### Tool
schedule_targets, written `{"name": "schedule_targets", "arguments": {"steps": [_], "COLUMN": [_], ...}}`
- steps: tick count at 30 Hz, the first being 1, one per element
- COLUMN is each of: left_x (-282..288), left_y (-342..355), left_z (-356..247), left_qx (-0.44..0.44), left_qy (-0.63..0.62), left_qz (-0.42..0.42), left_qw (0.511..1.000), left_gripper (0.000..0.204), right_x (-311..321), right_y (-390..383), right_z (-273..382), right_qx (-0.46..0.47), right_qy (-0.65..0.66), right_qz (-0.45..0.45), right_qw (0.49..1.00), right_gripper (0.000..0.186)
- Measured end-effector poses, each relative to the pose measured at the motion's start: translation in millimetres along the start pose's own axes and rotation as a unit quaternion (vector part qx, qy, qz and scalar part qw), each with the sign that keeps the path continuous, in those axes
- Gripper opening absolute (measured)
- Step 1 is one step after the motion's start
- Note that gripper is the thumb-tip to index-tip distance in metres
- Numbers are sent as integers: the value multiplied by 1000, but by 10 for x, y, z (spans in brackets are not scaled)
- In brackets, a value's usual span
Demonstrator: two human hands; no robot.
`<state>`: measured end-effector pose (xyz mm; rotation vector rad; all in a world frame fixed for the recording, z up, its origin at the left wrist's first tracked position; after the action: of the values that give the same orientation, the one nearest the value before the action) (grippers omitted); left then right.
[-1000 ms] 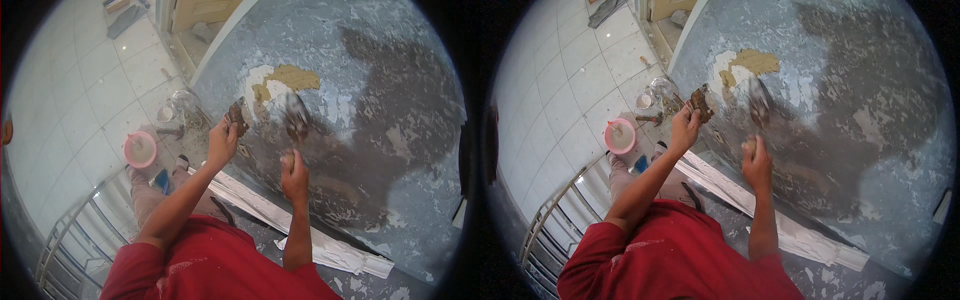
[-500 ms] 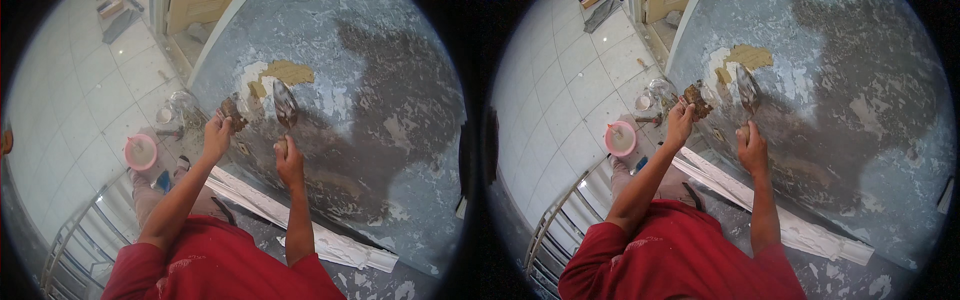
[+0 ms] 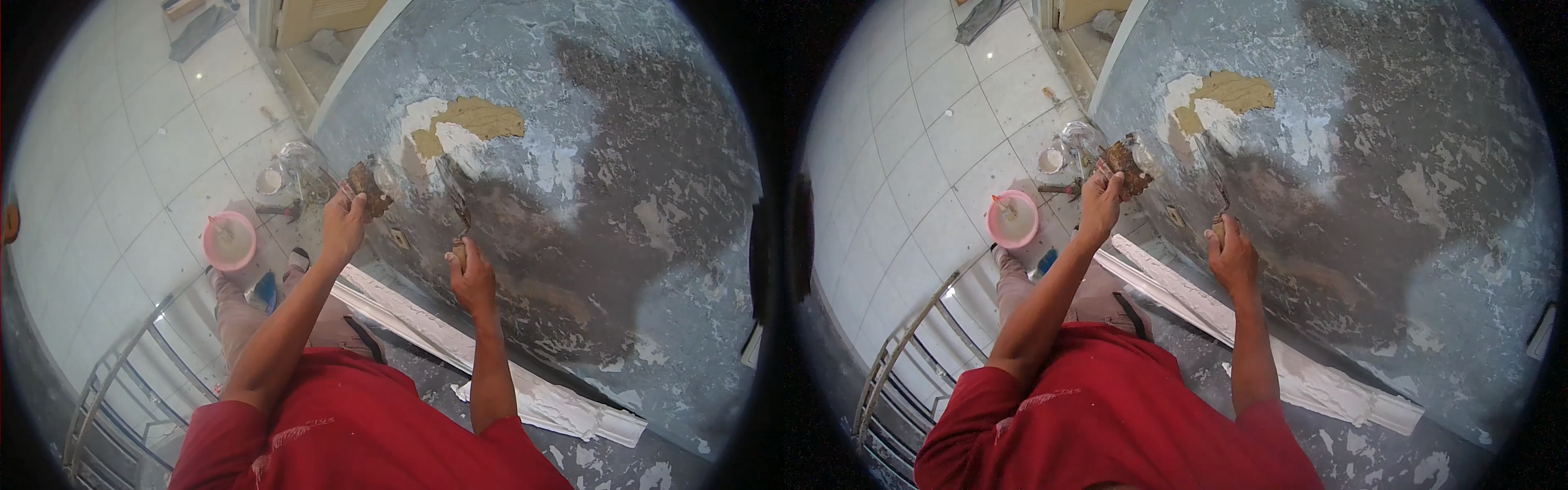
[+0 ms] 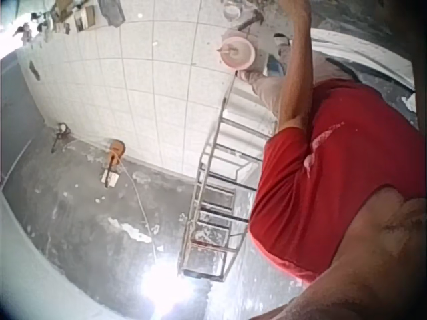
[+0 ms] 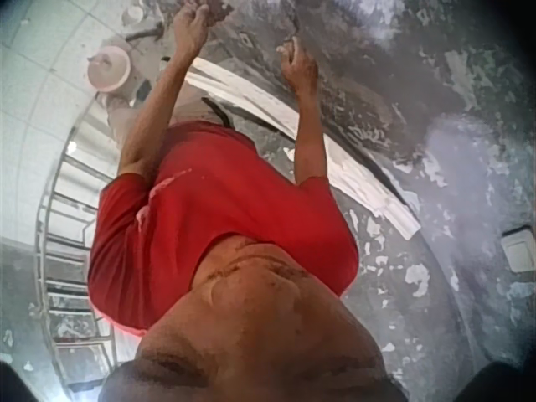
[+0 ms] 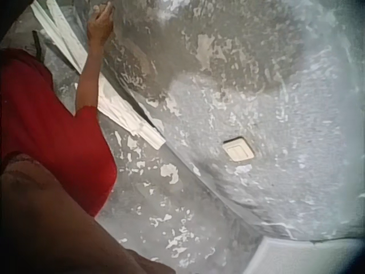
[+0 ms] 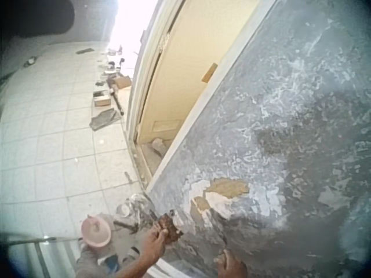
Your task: The person applies putty to a damaged wall section using a putty knife and a trowel.
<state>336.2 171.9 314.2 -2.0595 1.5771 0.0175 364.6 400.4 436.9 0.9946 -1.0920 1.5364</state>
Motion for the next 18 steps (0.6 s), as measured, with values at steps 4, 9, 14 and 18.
{"name": "schedule_targets", "arguments": {"steps": [4, 9, 14, 18], "left_x": [62, -39, -385, -721], "left_y": [-6, 162, 147, 293], "left_z": [54, 395, 349, 574], "left_qx": [15, 95, 136, 168], "left_qy": [-2, -168, -228, -282], "left_qz": [4, 89, 137, 152], "left_qw": [1000, 977, 954, 932], "left_gripper": [20, 21, 26, 30], "right_x": [-111, 77, 358, 516], "right_y": [-43, -392, -707, -812], "right_z": [-50, -38, -93, -25], "right_qx": [-6, 31, -26, -24], "right_qy": [-12, 92, 207, 306], "right_qz": [26, -57, -93, -127], "right_qw": [1000, 994, 974, 943], "right_gripper": [39, 33, 28, 27]}}
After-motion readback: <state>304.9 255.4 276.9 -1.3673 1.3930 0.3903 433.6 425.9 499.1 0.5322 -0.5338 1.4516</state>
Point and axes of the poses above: each hand's wrist, its own y-axis towards the middle knuckle, its own x-axis out of the back of the hand, z = x × y, the point moved 2 cm from there along y, towards the middle knuckle, and after that the axes turned 4 degrees about x, right-handed, at the moved point
